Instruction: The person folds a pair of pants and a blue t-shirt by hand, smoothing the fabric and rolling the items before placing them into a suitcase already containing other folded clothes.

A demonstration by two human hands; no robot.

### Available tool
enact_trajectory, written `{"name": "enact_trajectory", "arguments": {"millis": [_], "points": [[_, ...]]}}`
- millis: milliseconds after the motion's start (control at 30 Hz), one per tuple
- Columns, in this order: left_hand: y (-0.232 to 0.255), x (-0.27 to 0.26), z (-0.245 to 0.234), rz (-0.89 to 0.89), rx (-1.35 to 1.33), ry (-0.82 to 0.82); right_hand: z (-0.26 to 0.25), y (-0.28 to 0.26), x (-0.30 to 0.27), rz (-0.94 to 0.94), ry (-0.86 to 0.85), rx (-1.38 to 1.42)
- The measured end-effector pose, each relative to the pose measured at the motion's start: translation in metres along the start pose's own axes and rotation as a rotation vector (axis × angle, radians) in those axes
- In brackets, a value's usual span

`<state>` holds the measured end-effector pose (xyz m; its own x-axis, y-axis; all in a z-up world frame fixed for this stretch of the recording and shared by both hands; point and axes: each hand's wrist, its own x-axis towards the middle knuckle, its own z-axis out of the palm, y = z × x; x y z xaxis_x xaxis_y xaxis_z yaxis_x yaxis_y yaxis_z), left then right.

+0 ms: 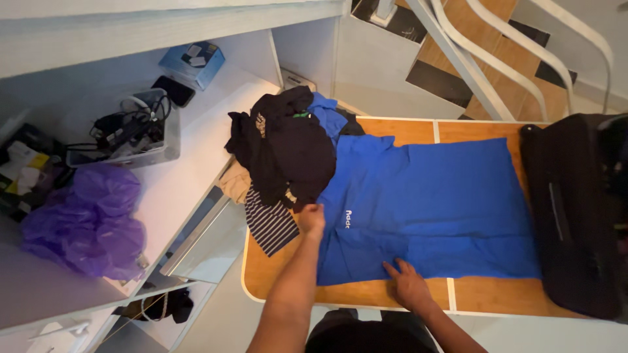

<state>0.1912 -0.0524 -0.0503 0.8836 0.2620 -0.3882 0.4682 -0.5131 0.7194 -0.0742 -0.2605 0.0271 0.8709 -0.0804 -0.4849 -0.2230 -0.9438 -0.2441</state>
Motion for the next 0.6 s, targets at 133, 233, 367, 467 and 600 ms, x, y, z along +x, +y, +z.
{"name": "enact_trajectory", "arguments": {"millis": [133,233,367,467,600], "points": [[0.006,0.007,-0.020,0.084,-0.058,0.111,-0.011,-0.004,-0.002,-0.002,-0.045,0.005],[0.018,-0.020,-0.037,0.046,0.007,0.076,-0.013,-0.009,-0.001,0.018,-0.049,-0.004],[0.015,-0.083,-0.042,0.710,0.155,0.093,-0.013,-0.015,0.004,0.077,0.029,-0.007],[-0.009,-0.121,-0.021,0.929,0.194,-0.105,-0.016,-0.015,0.024,0.036,0.294,0.077],[-0.035,-0.138,-0.008,0.992,0.583,-0.327,-0.023,-0.012,0.040,-0.082,0.354,-0.071]]}}
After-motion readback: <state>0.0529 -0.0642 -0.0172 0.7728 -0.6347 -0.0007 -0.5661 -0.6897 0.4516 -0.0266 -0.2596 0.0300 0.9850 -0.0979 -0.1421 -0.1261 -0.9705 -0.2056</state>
